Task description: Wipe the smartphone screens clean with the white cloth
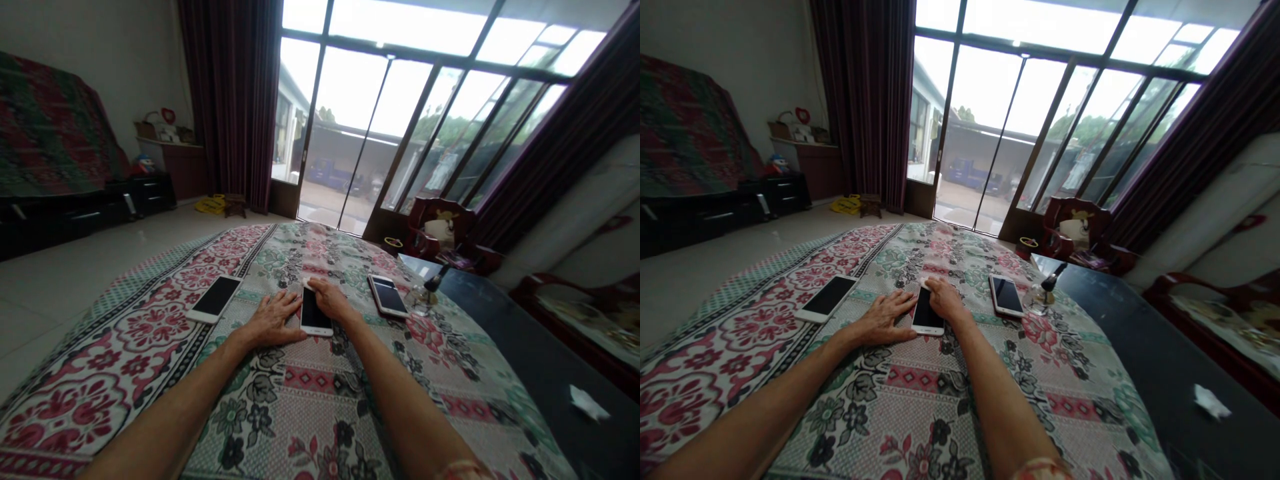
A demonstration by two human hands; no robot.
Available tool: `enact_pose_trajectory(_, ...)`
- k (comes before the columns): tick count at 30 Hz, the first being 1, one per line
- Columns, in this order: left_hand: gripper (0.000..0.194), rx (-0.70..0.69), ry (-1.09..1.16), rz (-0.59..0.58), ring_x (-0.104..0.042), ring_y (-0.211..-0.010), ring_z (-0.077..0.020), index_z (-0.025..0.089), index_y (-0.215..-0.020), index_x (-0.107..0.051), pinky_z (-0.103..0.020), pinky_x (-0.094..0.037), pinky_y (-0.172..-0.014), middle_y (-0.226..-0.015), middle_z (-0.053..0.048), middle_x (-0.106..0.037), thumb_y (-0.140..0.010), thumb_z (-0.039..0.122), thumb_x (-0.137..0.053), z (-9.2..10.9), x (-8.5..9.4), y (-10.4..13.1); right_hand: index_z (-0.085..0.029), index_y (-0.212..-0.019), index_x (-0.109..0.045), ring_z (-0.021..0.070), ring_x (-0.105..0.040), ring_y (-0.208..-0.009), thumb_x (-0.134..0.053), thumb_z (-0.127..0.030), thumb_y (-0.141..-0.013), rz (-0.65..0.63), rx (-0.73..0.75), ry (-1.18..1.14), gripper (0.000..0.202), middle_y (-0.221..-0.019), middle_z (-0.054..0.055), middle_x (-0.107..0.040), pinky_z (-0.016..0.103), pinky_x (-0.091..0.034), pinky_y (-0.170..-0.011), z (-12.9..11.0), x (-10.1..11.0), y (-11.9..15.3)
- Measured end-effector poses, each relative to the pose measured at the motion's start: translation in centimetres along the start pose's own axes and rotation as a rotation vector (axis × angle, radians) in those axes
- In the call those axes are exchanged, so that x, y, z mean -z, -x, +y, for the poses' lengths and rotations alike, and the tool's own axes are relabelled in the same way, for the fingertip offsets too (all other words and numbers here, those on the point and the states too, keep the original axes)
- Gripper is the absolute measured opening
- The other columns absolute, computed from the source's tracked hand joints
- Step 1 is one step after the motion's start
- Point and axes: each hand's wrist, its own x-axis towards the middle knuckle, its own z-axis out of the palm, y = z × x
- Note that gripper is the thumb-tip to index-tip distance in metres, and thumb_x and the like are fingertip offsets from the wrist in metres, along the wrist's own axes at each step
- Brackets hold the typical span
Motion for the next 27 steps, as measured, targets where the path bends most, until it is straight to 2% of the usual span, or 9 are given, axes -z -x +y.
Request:
enact_pose_trajectory(6,0.074,-0.01,0.01,0.015,-0.026,-0.138,-0.0354,0.024,-0.14,-0.042,-0.054,-0.024,-0.107,-0.149,-0.01,-0.036,-0.076,0.057,-0.059,-0.1,0.4,-0.5,-0.018,-0.106,-0.062,0.0192,-0.051,-0.109,-0.037,-0.003,-0.079,-0.001,-0.02,0.04,0.04,-0.116,0.007,-0.063,0.029,-0.039,-0.097,0.0,-0.1,-0.4)
enact_pose_trajectory(10,0.07,-0.012,0.022,0.033,-0.029,-0.137,-0.0345,0.025,-0.136,-0.047,-0.051,-0.025,-0.107,-0.147,-0.01,-0.04,-0.075,0.054,-0.063,0.0,0.7,-0.5,-0.019,-0.11,-0.061,0.0202,-0.048,-0.114,-0.038,-0.004,-0.078,0.0,-0.002,0.065,0.043,-0.122,0.005,-0.06,0.032,-0.039,-0.098,-0.4,0.0,0.3)
enact_pose_trajectory(15,0.072,0.003,0.04,0.048,-0.029,-0.137,-0.035,0.026,-0.136,-0.047,-0.05,-0.024,-0.108,-0.147,-0.009,-0.04,-0.072,0.056,-0.065,-0.2,0.3,-0.5,-0.02,-0.122,-0.057,0.022,-0.044,-0.121,-0.038,-0.005,-0.078,-0.029,0.071,0.07,0.05,-0.136,0.004,-0.052,0.037,-0.039,-0.101,-1.5,0.7,2.7)
enact_pose_trajectory(19,0.073,-0.005,0.05,0.079,-0.03,-0.136,-0.0346,0.026,-0.135,-0.049,-0.048,-0.025,-0.108,-0.145,-0.008,-0.043,-0.071,0.058,-0.066,-0.5,0.1,-0.6,-0.02,-0.131,-0.051,0.0246,-0.032,-0.133,-0.038,-0.006,-0.078,-0.065,0.101,0.085,0.057,-0.142,0.003,-0.046,0.043,-0.034,-0.107,-2.4,1.3,5.6)
enact_pose_trajectory(22,0.075,-0.007,0.052,0.056,-0.031,-0.136,-0.0339,0.025,-0.134,-0.05,-0.048,-0.024,-0.108,-0.145,-0.008,-0.042,-0.07,0.061,-0.065,-0.4,0.4,-0.6,-0.02,-0.134,-0.049,0.0255,-0.029,-0.136,-0.037,-0.007,-0.08,-0.089,0.118,0.087,0.056,-0.144,0.003,-0.043,0.046,-0.03,-0.109,-2.7,1.5,7.4)
enact_pose_trajectory(27,0.079,0.001,0.031,0.021,-0.031,-0.136,-0.0332,0.022,-0.135,-0.049,-0.048,-0.025,-0.108,-0.146,-0.009,-0.042,-0.069,0.062,-0.064,-0.2,0.8,-0.7,-0.019,-0.134,-0.049,0.0247,-0.029,-0.136,-0.037,-0.006,-0.08,-0.099,0.132,0.078,0.057,-0.144,0.002,-0.044,0.044,-0.029,-0.11,-2.3,1.5,7.6)
